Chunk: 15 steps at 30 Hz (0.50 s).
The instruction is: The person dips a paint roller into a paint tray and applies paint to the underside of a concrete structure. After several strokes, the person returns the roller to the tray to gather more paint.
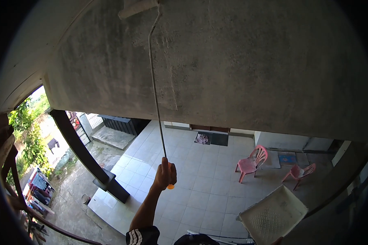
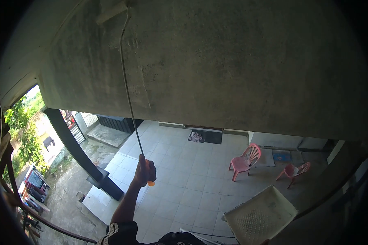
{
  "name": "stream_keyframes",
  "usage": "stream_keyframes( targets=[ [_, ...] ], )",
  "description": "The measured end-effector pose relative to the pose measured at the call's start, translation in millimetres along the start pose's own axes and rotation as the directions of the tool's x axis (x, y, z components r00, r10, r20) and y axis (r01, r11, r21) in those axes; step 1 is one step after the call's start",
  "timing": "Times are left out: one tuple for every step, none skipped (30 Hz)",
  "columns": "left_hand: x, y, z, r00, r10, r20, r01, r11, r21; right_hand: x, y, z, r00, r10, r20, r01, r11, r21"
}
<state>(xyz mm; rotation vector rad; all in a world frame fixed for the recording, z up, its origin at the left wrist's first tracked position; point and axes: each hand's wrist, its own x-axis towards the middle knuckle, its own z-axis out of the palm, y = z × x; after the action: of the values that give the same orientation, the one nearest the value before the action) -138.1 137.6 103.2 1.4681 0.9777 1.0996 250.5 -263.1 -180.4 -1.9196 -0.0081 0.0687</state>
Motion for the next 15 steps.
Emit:
stream_keyframes(
  targets=[
    [-3.7, -14.5, 8.4, 1.0, 0.024, 0.015, -0.025, 0.999, 0.026, -1.0, -1.2, 0.4, 1.0, 0.005, -0.002, -0.005, 1.0, 0.003],
    [-6.3, -42.2, 13.4, 0.999, 0.008, 0.048, -0.011, 0.999, 0.046, -1.1, -2.7, 0.7, 1.0, 0.008, -0.004, -0.008, 1.0, 0.003],
    [-14.7, -67.7, 22.3, 0.999, -0.029, 0.03, 0.027, 0.997, 0.067, -2.1, -2.4, 0.4, 1.0, 0.01, -0.006, -0.01, 1.0, 0.006],
    [-22.1, -106.5, 26.0, 0.995, 0.071, 0.071, -0.079, 0.99, 0.113, -2.6, -3.0, 0.8, 1.0, 0.014, -0.007, -0.014, 1.0, 0.008],
    [-22.1, -149.9, 26.6, 0.96, 0.263, 0.093, -0.278, 0.925, 0.257, -3.4, -4.1, 0.8, 1.0, 0.015, -0.008, -0.015, 1.0, 0.007],
    [-22.4, -193.2, 27.2, 0.885, 0.452, 0.112, -0.455, 0.788, 0.414, -5.0, -7.1, 0.0, 1.0, 0.017, -0.008, -0.017, 1.0, 0.003],
    [-22.7, -236.6, 27.8, 0.777, 0.617, 0.126, -0.571, 0.608, 0.552, -7.0, -12.5, -0.2, 1.0, 0.019, -0.013, -0.018, 1.0, 0.007],
    [-31.0, -200.0, 22.8, 0.878, 0.47, 0.087, -0.461, 0.784, 0.416, -9.8, -20.1, -0.4, 1.0, 0.016, -0.018, -0.016, 1.0, 0.009],
    [-34.6, -135.7, 16.6, 0.982, 0.18, 0.055, -0.187, 0.965, 0.184, -11.5, -22.4, -0.7, 1.0, 0.009, -0.016, -0.009, 1.0, 0.01],
    [-29.4, -97.1, 12.1, 0.996, 0.078, 0.035, -0.081, 0.994, 0.08, -11.0, -26.0, -1.7, 1.0, -0.007, -0.015, 0.007, 1.0, 0.018],
    [-22.2, -56.8, 5.6, 1.0, 0.017, 0.023, -0.016, 0.999, -0.034, -1.0, -9.2, -2.2, 1.0, -0.011, 0.018, 0.011, 1.0, -0.027],
    [-17.8, -12.4, 8.5, 0.999, 0.001, -0.041, 0.006, 0.988, 0.154, 8.8, 6.5, -2.7, 0.999, -0.015, 0.052, 0.018, 0.997, -0.071],
    [-7.4, 3.0, -0.2, 1.0, 0.023, -0.021, -0.02, 0.994, 0.108, 13.8, 19.4, -3.7, 0.996, -0.011, 0.084, 0.021, 0.993, -0.116],
    [1.3, 17.1, -4.2, 1.0, 0.021, -0.002, -0.02, 0.999, 0.047, 15.2, 24.4, -3.4, 0.999, -0.022, 0.05, 0.027, 0.993, -0.113],
    [8.5, 23.6, -4.5, 1.0, 0.018, 0.008, -0.018, 1.0, 0.02, 9.8, 16.7, -2.5, 0.999, -0.03, 0.015, 0.031, 0.993, -0.111]
  ],
)
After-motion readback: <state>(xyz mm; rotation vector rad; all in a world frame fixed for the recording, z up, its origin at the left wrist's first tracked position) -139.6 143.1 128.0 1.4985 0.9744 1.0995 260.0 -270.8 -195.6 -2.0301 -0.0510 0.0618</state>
